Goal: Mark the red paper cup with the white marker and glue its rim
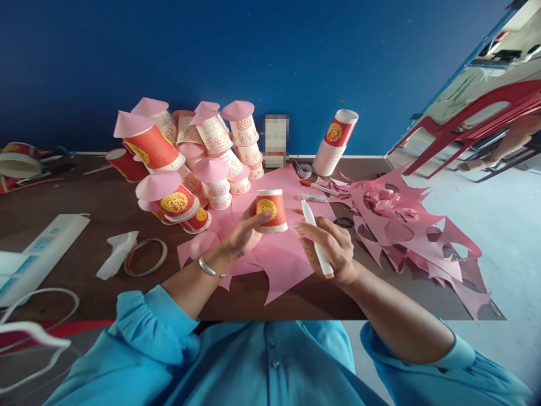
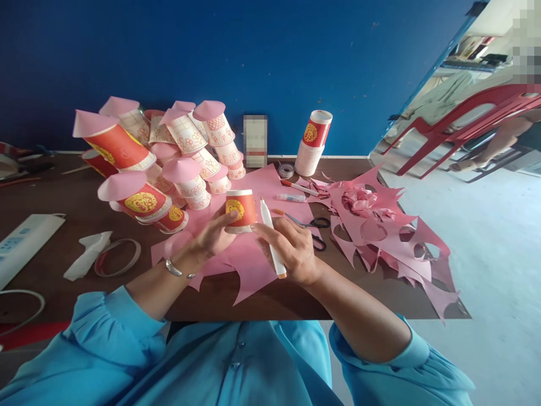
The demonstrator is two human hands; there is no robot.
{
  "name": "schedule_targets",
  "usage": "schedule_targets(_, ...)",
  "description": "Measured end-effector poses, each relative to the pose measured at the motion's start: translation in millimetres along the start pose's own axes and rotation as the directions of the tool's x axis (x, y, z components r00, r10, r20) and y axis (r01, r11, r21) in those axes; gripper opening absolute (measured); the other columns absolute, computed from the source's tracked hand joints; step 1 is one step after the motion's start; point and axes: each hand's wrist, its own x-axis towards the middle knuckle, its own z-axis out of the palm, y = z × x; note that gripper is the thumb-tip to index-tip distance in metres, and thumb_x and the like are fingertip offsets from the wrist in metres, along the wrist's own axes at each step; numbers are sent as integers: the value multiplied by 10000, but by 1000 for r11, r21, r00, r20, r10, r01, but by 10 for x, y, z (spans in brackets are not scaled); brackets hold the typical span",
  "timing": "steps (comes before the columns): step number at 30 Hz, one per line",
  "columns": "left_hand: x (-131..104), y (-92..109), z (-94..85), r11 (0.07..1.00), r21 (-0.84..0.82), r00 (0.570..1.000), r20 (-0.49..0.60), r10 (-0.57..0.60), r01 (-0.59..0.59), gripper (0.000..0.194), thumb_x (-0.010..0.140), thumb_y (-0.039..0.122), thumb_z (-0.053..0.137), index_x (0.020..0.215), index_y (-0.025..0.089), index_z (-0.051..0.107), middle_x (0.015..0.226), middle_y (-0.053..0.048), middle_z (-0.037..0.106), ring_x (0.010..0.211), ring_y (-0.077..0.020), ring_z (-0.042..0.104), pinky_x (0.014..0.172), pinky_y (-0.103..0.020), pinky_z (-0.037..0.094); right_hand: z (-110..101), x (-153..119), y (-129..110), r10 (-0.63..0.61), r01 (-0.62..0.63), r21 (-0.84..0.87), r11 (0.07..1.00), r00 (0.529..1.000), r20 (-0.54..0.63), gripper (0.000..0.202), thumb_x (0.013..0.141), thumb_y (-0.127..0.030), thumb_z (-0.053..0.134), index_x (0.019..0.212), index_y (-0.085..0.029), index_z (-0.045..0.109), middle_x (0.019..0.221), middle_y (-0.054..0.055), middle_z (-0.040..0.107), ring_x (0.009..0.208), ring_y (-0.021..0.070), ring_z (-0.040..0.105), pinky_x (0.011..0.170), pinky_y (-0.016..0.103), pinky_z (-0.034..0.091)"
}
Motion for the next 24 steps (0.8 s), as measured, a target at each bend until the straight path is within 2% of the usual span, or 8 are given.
schedule_targets(3,44,-8,-40,970,-235,997,-9,-73,69,601,781,638,940,1160,224,727,1129,-63,794,1142,-288,757,1041,-481,645,-7,-14,5,33,-32,-5,999,999,25,390,1143,-154,615,1526,-225,634,963,55,787,802,217,796,671,321,675)
schedule_targets(6,66,7,-68,954,-283,995,29,-91,96,639,787,669,931,1197,218,738,1172,-83,809,1090,-264,782,980,-456,680,-16,-16,5,55,-56,7,998,997,61,421,1141,-166,616,1559,-218,616,1038,84,808,899,241,834,745,339,701)
schedule_targets(8,67,19,-78,958,-270,995,46,-86,95,646,836,707,878,1233,219,734,1202,-108,822,1095,-281,802,965,-477,693,-19,-22,7,74,-76,21,997,993,92,449,1129,-166,626,1575,-215,611,1082,100,821,946,258,847,799,359,714)
schedule_targets(12,70,32,-94,977,-202,998,22,-59,63,675,916,814,734,1263,235,747,1273,-168,845,1242,-387,803,977,-553,691,-15,-50,24,101,-103,13,995,986,136,451,1123,-196,650,1572,-210,615,1117,118,831,979,276,852,837,377,723)
schedule_targets(14,76,31,-102,981,-182,998,21,-60,62,670,911,794,732,1272,229,747,1301,-175,847,1270,-413,796,978,-568,685,-15,-60,36,100,-103,15,995,985,143,456,1141,-224,640,1596,-208,605,1120,120,830,948,262,845,823,365,722)
schedule_targets(19,86,-13,-114,967,-235,994,74,-86,102,637,839,652,817,1286,203,741,1287,-159,840,1184,-360,804,973,-526,682,-33,-53,39,56,-60,32,998,991,125,502,1198,-328,561,1682,-196,585,1068,115,798,901,252,824,759,363,721)
schedule_targets(22,61,-54,-124,993,-105,994,105,-40,51,578,880,642,805,1263,213,747,1265,-147,829,1199,-346,797,1014,-530,678,-21,-39,6,60,-61,19,998,995,74,514,1171,-303,594,1677,-218,593,1074,98,823,887,252,834,783,381,739)
schedule_targets(24,29,-63,-130,999,24,994,104,23,-26,518,927,613,800,1282,239,751,1279,-120,825,1246,-345,784,1048,-532,668,0,-27,-17,80,-80,4,997,997,12,507,1135,-243,632,1641,-222,600,1063,78,853,842,244,842,820,383,747)
